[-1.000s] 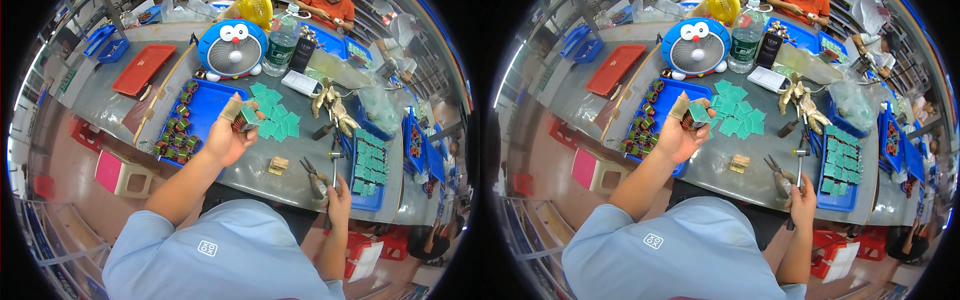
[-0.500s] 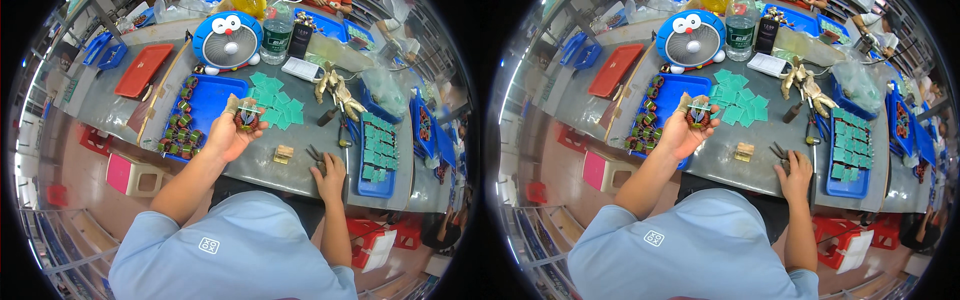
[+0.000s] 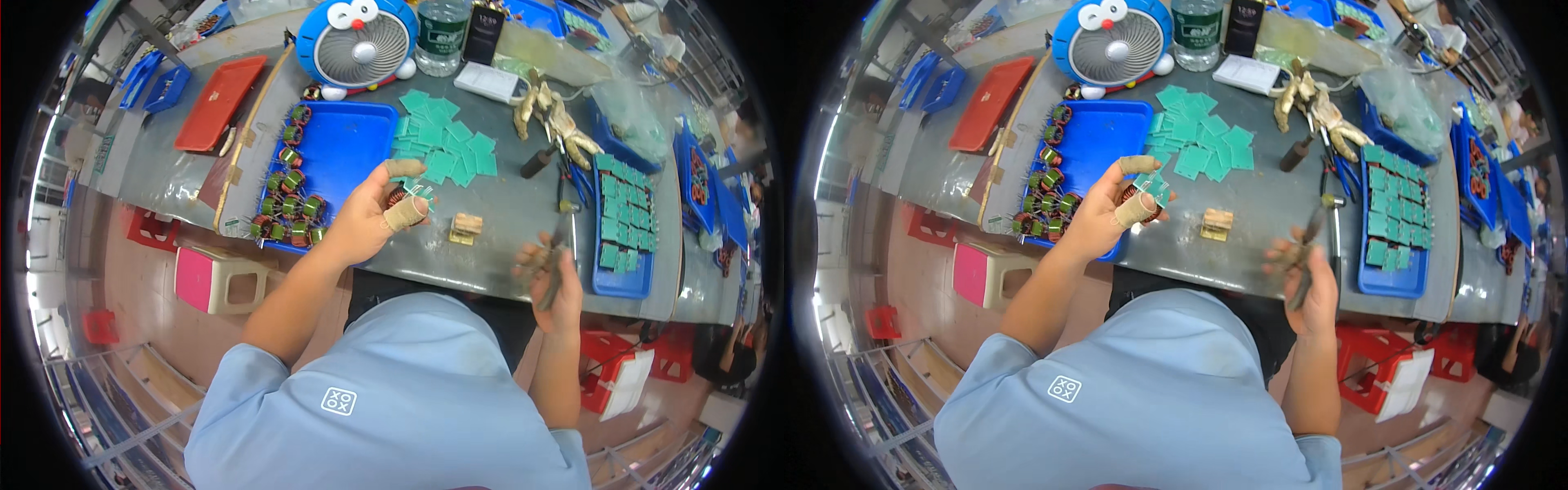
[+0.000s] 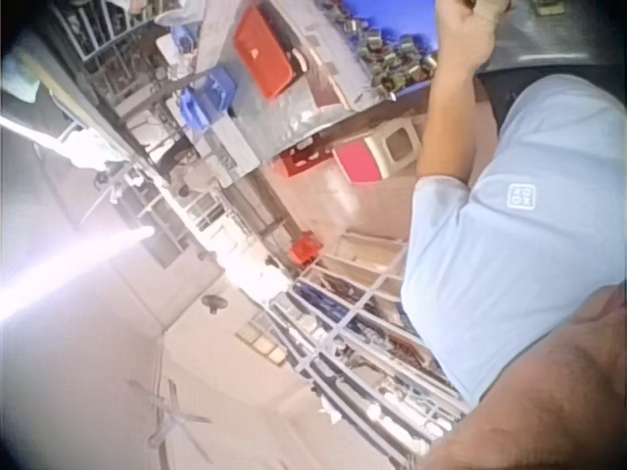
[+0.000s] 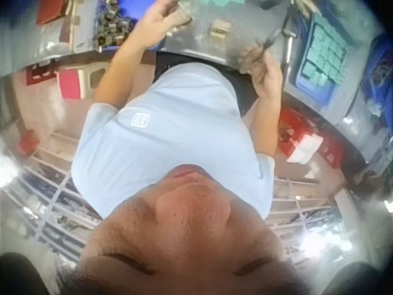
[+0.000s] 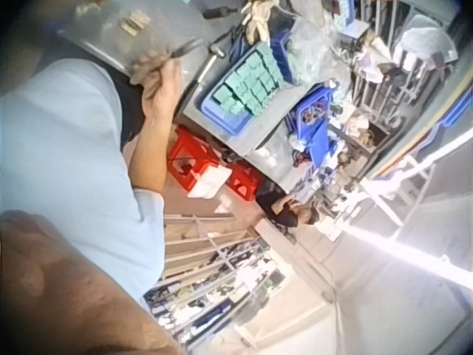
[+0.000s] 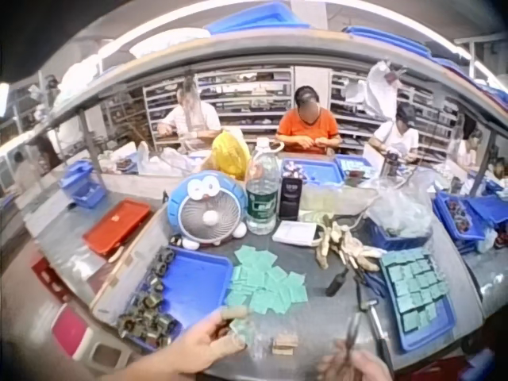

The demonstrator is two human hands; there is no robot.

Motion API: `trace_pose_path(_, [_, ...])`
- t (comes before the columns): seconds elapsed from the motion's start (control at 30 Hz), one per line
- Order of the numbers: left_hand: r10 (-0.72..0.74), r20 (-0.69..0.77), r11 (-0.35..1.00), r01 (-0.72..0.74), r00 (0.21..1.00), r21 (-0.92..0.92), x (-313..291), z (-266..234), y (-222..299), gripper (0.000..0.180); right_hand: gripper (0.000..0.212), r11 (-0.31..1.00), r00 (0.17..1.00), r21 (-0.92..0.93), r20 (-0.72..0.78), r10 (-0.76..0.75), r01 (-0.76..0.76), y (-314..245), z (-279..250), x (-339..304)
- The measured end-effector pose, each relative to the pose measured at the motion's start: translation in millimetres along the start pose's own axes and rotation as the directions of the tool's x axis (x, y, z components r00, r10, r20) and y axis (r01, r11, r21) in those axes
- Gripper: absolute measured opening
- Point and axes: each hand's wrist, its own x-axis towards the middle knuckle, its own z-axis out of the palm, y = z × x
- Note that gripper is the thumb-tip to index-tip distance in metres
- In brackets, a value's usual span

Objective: Assembling a toroidal transformer by fitting green insulation plates and securing them with pliers and a hammer.

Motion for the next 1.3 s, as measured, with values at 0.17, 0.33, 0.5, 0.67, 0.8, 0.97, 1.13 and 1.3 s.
trace_pose_path(0.17, [-0.026, 0.256, 0.995, 0.002, 0.966, 0.096, -11.0, 4.8, 11.3, 0.069, 0.052, 0.847, 0.877, -0.458, 0.245, 0.412, -0.270, -7.2, 24.8, -26.5])
trace_pose_path(0.33, [0.103, 0.415, 0.766, -0.339, 0.904, 0.546, -21.9, 5.9, 25.1, 0.066, 0.053, 0.406, 0.819, -0.866, 0.445, 0.363, 0.290, -39.5, 74.2, -31.9])
trace_pose_path(0.5, [0.028, 0.455, 0.640, -0.366, 0.890, 0.676, -30.6, 7.9, 38.3, 0.061, 0.049, 0.322, 0.752, -0.879, 0.471, 0.461, 0.353, -48.8, 95.0, -28.8])
trace_pose_path(0.67, [0.079, 0.465, 0.592, -0.416, 0.882, 0.690, -34.3, 6.5, 40.5, 0.061, 0.048, 0.282, 0.743, -0.870, 0.493, 0.453, 0.405, -49.6, 98.0, -27.9])
trace_pose_path(0.8, [0.074, 0.456, 0.553, -0.417, 0.887, 0.721, -33.4, 6.4, 39.4, 0.060, 0.048, 0.255, 0.740, -0.885, 0.465, 0.486, 0.389, -53.0, 101.9, -26.4])
trace_pose_path(0.97, [0.141, 0.518, 0.543, -0.503, 0.844, 0.673, -31.0, 6.9, 35.8, 0.059, 0.046, 0.369, 0.730, -0.853, 0.511, 0.454, 0.369, -40.2, 88.1, -28.0])
trace_pose_path(1.13, [0.090, 0.535, 0.476, -0.508, 0.840, 0.718, -31.9, 7.8, 35.6, 0.055, 0.041, 0.271, 0.756, -0.838, 0.545, 0.364, 0.473, -37.4, 90.1, -34.1])
trace_pose_path(1.3, [0.130, 0.556, 0.440, -0.550, 0.821, 0.710, -32.8, 3.0, 36.4, 0.038, 0.034, 0.076, 0.775, -0.797, 0.601, 0.195, 0.599, -25.3, 91.5, -35.5])
